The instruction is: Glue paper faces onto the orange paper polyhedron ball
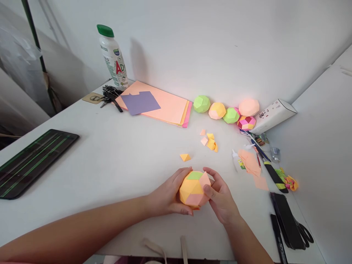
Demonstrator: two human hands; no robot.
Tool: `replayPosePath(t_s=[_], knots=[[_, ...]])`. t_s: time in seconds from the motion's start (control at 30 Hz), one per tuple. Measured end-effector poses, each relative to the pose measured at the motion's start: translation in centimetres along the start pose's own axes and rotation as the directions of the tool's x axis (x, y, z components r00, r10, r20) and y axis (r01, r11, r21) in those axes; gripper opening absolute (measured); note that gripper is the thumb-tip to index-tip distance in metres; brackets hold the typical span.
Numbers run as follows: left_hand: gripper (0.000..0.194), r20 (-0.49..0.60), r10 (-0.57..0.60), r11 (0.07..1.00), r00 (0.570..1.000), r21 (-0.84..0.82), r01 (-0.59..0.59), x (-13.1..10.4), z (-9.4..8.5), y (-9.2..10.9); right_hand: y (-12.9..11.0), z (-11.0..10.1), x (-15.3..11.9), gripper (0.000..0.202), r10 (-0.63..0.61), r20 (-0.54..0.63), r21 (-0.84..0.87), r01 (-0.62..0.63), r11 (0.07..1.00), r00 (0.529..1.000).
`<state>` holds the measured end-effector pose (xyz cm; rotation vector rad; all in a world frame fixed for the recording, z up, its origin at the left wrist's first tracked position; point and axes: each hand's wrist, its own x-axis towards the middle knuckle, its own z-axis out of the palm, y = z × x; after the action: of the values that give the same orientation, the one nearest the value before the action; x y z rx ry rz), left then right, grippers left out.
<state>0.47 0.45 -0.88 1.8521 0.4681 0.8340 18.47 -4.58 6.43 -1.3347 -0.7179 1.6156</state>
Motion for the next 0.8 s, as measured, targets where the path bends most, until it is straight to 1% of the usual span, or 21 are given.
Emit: replayPosePath(t_s=[0.1, 0.2, 0.33, 0.43, 0.5, 0.57, 0.7, 0.8], knots=[[0.094, 0.008, -0.009, 1.000, 1.000, -0.001, 0.009, 0.09, -0.06, 0.23, -0.13, -0.04, -0.03, 0.060, 0.032, 0.031, 0.011, -0.033, 0.999, 0.999], [0.094, 0.010, 0.003, 0.999, 1.000, 0.034, -0.003, 0.06, -0.04, 0.27, -0.08, -0.20, -0.11, 0.058, 0.007, 0.052, 0.012, -0.008, 1.000, 0.999], [0.096, 0.002, 0.043, 0.989, 0.999, 0.142, -0.043, -0.21, 0.08, -0.09, -0.35, -0.41, -0.27, 0.060, -0.007, 0.080, -0.037, 0.010, 0.999, 0.997], [0.100, -0.006, 0.102, 0.945, 0.995, 0.312, -0.095, -0.49, 0.16, -0.39, -0.60, -0.35, -0.34, 0.065, -0.001, 0.096, -0.056, 0.006, 0.998, 0.995], [0.102, -0.012, 0.150, 0.899, 0.989, 0.418, -0.132, -0.60, 0.21, -0.49, -0.58, -0.27, -0.36, 0.064, -0.002, 0.085, -0.072, 0.008, 0.997, 0.996], [0.102, -0.012, 0.184, 0.860, 0.983, 0.487, -0.155, -0.65, 0.25, -0.50, -0.42, -0.24, -0.39, 0.061, -0.007, 0.083, -0.083, 0.014, 0.996, 0.997], [0.098, -0.009, 0.219, 0.823, 0.976, 0.539, -0.180, -0.63, 0.23, -0.35, -0.17, -0.31, -0.50, 0.057, -0.022, 0.121, -0.066, 0.030, 0.997, 0.992], [0.096, -0.012, 0.218, 0.816, 0.976, 0.551, -0.175, -0.59, 0.15, -0.19, -0.21, -0.32, -0.53, 0.058, -0.025, 0.135, -0.054, 0.033, 0.998, 0.990]])
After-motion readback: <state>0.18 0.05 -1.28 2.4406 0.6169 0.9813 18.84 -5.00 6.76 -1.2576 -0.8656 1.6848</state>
